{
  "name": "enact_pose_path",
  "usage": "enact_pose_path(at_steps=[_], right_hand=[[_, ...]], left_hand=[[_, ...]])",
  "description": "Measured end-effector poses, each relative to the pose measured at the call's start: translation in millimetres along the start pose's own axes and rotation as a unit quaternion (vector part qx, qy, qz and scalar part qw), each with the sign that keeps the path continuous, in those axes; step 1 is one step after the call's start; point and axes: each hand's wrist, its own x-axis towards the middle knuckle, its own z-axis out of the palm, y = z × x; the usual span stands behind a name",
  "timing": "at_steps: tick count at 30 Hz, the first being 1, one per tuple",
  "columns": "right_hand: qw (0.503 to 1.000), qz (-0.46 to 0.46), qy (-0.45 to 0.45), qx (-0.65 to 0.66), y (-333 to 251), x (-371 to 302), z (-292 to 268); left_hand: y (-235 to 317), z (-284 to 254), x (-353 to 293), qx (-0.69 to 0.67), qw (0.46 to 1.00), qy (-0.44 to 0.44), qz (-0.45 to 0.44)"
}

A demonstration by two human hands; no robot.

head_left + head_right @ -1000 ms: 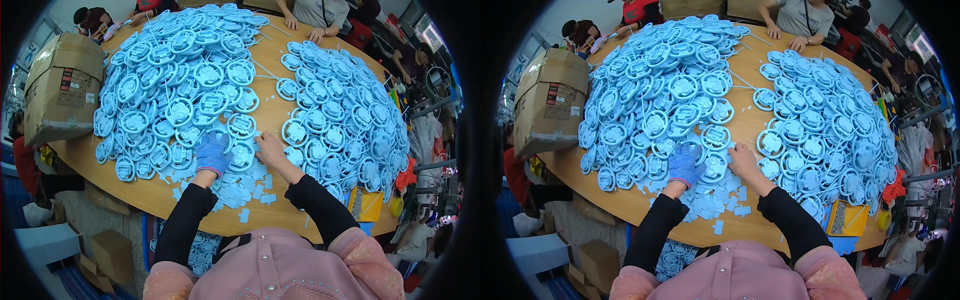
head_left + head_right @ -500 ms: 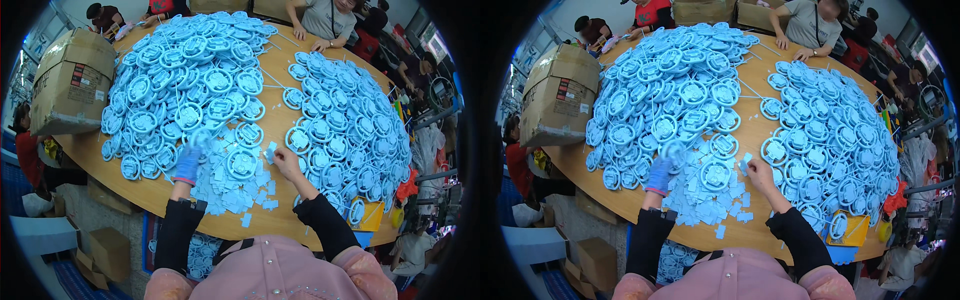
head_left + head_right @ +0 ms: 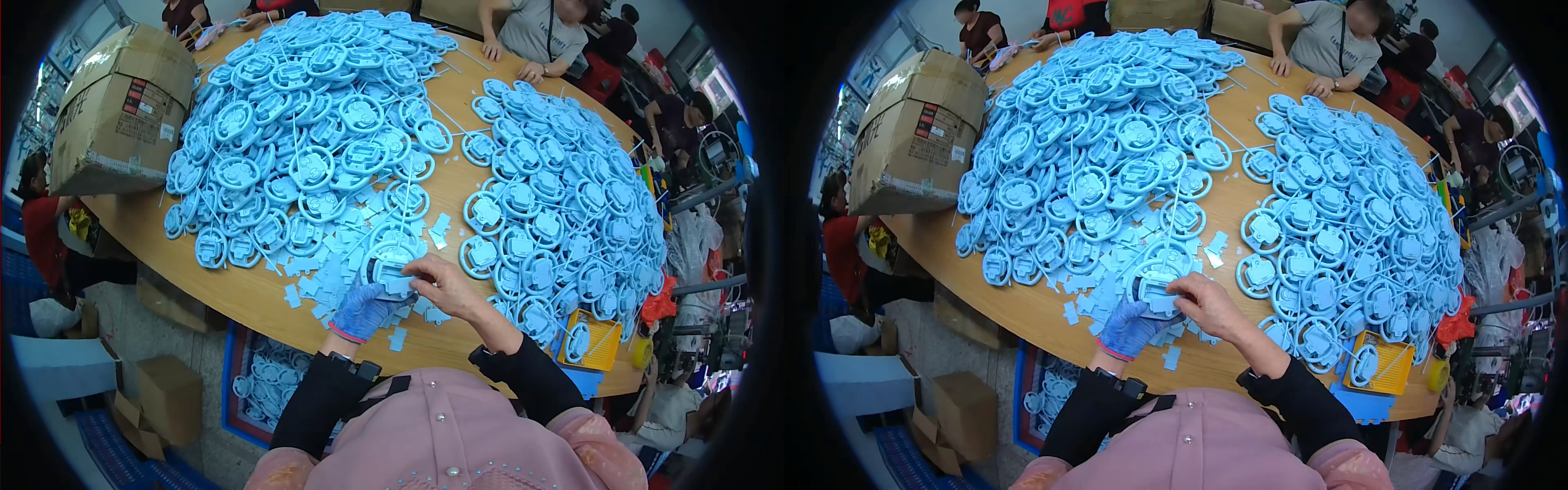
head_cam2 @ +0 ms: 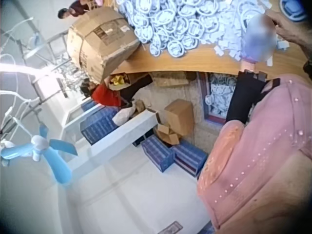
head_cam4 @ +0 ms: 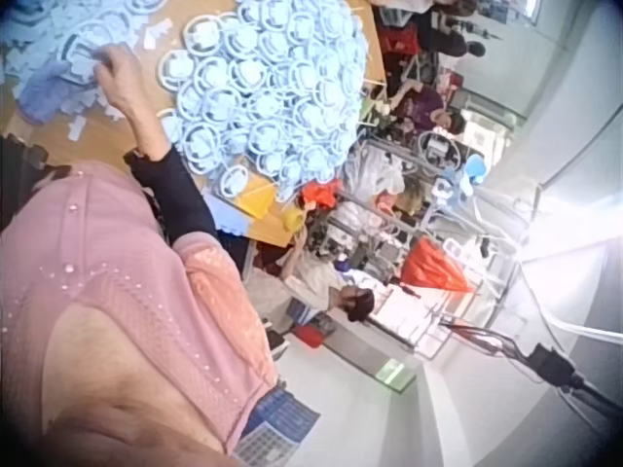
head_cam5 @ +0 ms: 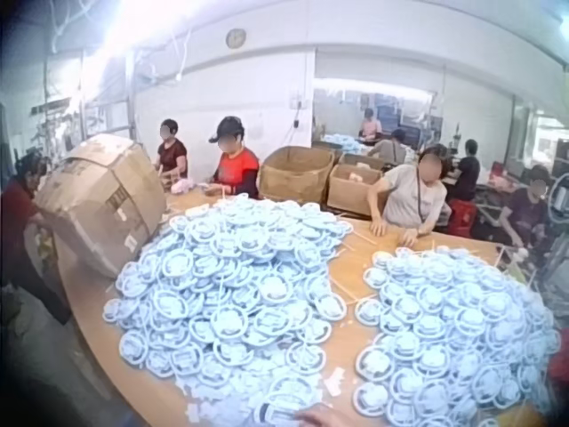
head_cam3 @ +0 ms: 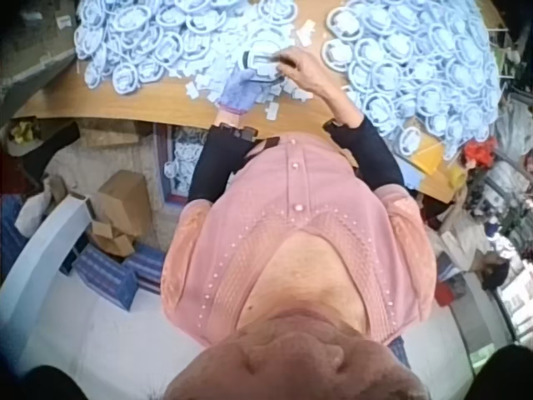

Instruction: Assembling small blue plastic circular components at a factory workbench.

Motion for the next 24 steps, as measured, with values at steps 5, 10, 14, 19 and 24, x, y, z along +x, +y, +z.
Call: enact_pose_path(at_steps=[5, 10, 14, 19, 24], right_hand=[[0.97, 0.167, 0.059, 0.166, 5.1, -14.0, 3.1], [0.93, 0.148, 0.151, 0.3, 16.9, -25.6, 16.7], [0.952, 0.103, 0.248, 0.149, 26.2, -25.0, 14.3], [0.941, 0.135, 0.191, 0.246, 44.0, -22.6, 20.1], [0.916, 0.143, 0.202, 0.317, 42.8, -22.8, 15.9]], left_hand=[[-4.7, 10.0, 3.6, 0.082, 0.996, 0.025, -0.014], [-17.7, 28.2, 9.1, 0.217, 0.975, 0.049, 0.027], [-24.3, 38.0, 11.9, 0.219, 0.969, 0.083, 0.075], [-37.1, 32.3, 22.2, 0.137, 0.982, 0.101, 0.085], [-39.5, 34.3, 17.6, 0.105, 0.985, 0.12, 0.07]])
